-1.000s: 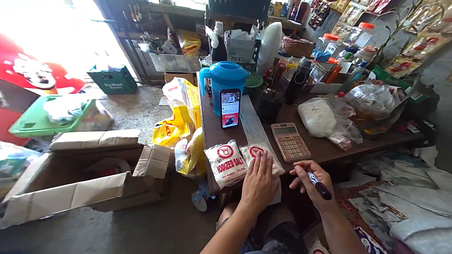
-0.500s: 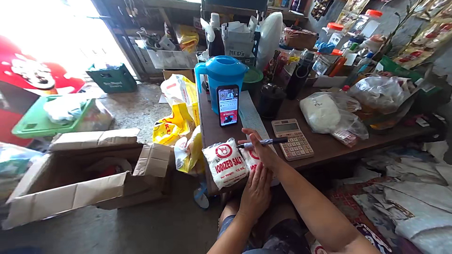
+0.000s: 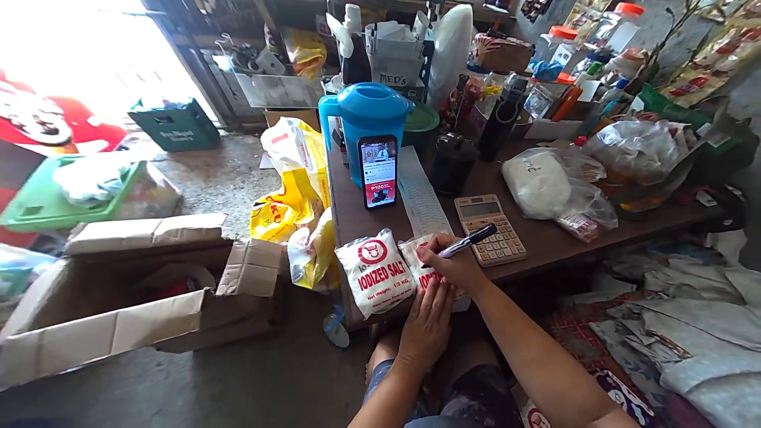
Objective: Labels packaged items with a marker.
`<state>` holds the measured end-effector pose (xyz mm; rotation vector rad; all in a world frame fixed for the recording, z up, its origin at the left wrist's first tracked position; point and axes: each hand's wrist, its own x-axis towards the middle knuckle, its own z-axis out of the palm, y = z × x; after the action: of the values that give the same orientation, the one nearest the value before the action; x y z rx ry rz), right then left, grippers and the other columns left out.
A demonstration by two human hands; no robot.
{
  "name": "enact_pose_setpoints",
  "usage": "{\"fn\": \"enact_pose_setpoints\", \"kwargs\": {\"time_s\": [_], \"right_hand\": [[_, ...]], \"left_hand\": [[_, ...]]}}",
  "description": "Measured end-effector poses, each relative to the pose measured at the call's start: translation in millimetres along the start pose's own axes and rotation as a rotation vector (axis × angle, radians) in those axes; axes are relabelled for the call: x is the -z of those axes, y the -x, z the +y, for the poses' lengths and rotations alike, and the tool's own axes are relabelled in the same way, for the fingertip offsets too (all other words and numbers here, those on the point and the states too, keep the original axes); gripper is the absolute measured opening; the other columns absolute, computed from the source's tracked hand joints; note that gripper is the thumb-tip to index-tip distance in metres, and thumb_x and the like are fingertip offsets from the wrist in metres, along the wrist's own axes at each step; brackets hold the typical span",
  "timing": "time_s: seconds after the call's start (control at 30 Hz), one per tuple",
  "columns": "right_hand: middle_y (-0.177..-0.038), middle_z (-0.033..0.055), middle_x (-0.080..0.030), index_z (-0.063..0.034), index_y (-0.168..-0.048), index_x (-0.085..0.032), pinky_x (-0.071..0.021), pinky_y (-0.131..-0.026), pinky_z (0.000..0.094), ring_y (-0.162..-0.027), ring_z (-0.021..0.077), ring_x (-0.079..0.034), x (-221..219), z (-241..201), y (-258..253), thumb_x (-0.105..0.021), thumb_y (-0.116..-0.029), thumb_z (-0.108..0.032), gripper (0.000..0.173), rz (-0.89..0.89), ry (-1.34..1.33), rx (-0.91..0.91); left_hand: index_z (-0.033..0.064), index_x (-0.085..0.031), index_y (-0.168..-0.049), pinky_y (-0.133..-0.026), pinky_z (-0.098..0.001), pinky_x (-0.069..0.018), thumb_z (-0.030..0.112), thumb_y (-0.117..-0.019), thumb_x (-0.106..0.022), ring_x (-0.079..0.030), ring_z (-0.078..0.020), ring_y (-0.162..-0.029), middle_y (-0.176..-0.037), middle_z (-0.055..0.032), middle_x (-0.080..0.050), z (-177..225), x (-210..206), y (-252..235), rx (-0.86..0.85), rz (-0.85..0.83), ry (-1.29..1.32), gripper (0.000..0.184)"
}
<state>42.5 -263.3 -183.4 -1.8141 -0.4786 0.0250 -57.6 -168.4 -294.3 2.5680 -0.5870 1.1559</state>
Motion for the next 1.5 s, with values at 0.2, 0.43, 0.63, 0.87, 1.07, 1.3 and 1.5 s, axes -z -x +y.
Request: {"fn": "enact_pose_setpoints", "kwargs": {"time_s": [0.2,0.43,0.63,0.87,1.07,1.3,1.5], "right_hand": [[-0.065,-0.0061,-0.058,-0.0107,-0.071,-0.057,-0.0483,-0.061,0.0182,-0.061,-0.0004,-0.056,-3.2,1.1,-3.3,-0.075,-0.0879,-0.015,0.025,-0.029,0.078,-0.012],[-0.066,-0.0042,-0.057,-0.0095,-0.071,-0.057,-0.0453,-0.059,0.0187,-0.061,0.0010,-0.054,-4.8,3.2,-3.7,-0.075,-0.0876,-0.012,0.025,-0.041,0.086,-0.002],[-0.061,-0.0062,-0.054,-0.0115,-0.068,-0.055,-0.0444,-0.056,0.0183,-0.057,0.0002,-0.052,-3.5,4.0,-3.3,-0.072,-0.0864,-0.009,0.026,-0.020,0.063,-0.006],[-0.063,-0.0059,-0.056,-0.0122,-0.069,-0.054,-0.0454,-0.057,0.0177,-0.058,0.0003,-0.054,-4.7,8.8,-2.4,-0.071,-0.0873,-0.006,0.026,0.067,-0.041,0.013],[-0.064,-0.0068,-0.056,-0.0120,-0.072,-0.056,-0.0459,-0.058,0.0167,-0.059,-0.0006,-0.054,-4.6,10.4,-2.4,-0.072,-0.0879,-0.009,0.023,0.070,-0.058,0.020],[-0.065,-0.0061,-0.057,-0.0119,-0.073,-0.056,-0.0460,-0.058,0.0178,-0.059,0.0003,-0.054,-3.0,9.9,-1.3,-0.072,-0.0872,-0.008,0.022,0.068,-0.036,0.011],[-0.063,-0.0050,-0.054,-0.0117,-0.072,-0.052,-0.0433,-0.054,0.0177,-0.056,0.0015,-0.051,-4.3,10.8,1.3,-0.071,-0.0874,-0.004,0.025,0.074,-0.052,0.010]], "left_hand": [[0.0053,-0.062,-0.135,-0.119,-0.0418,-0.0307,0.014,-0.0971,-0.051,-0.051,-0.0276,-0.139,-0.142,-0.0099,-0.062,0.5,-1.7,0.5,0.012,0.020,-0.020,0.041],[0.0048,-0.063,-0.133,-0.119,-0.0418,-0.0304,0.015,-0.0971,-0.051,-0.051,-0.0282,-0.139,-0.140,-0.0104,-0.063,0.2,-2.6,0.8,0.008,0.028,-0.024,0.039],[0.0049,-0.062,-0.135,-0.120,-0.0413,-0.0289,0.014,-0.0965,-0.051,-0.050,-0.0277,-0.139,-0.141,-0.0096,-0.063,0.1,-3.1,0.7,0.008,0.023,-0.035,0.041],[0.0053,-0.060,-0.138,-0.120,-0.0413,-0.0282,0.015,-0.0966,-0.051,-0.049,-0.0271,-0.140,-0.144,-0.0093,-0.061,-0.2,-3.3,0.2,0.006,0.015,-0.048,0.044],[0.0048,-0.061,-0.137,-0.120,-0.0409,-0.0281,0.014,-0.0970,-0.050,-0.050,-0.0275,-0.139,-0.143,-0.0100,-0.061,-0.5,-4.3,0.2,0.004,0.032,-0.034,0.043],[0.0048,-0.062,-0.136,-0.120,-0.0407,-0.0293,0.014,-0.0963,-0.051,-0.051,-0.0281,-0.138,-0.141,-0.0105,-0.062,-0.4,-3.2,-0.5,0.007,0.034,-0.004,0.042],[0.0055,-0.062,-0.135,-0.120,-0.0412,-0.0287,0.014,-0.0966,-0.052,-0.050,-0.0281,-0.139,-0.141,-0.0101,-0.062,0.6,-3.9,0.4,0.011,0.034,-0.012,0.041]]}}
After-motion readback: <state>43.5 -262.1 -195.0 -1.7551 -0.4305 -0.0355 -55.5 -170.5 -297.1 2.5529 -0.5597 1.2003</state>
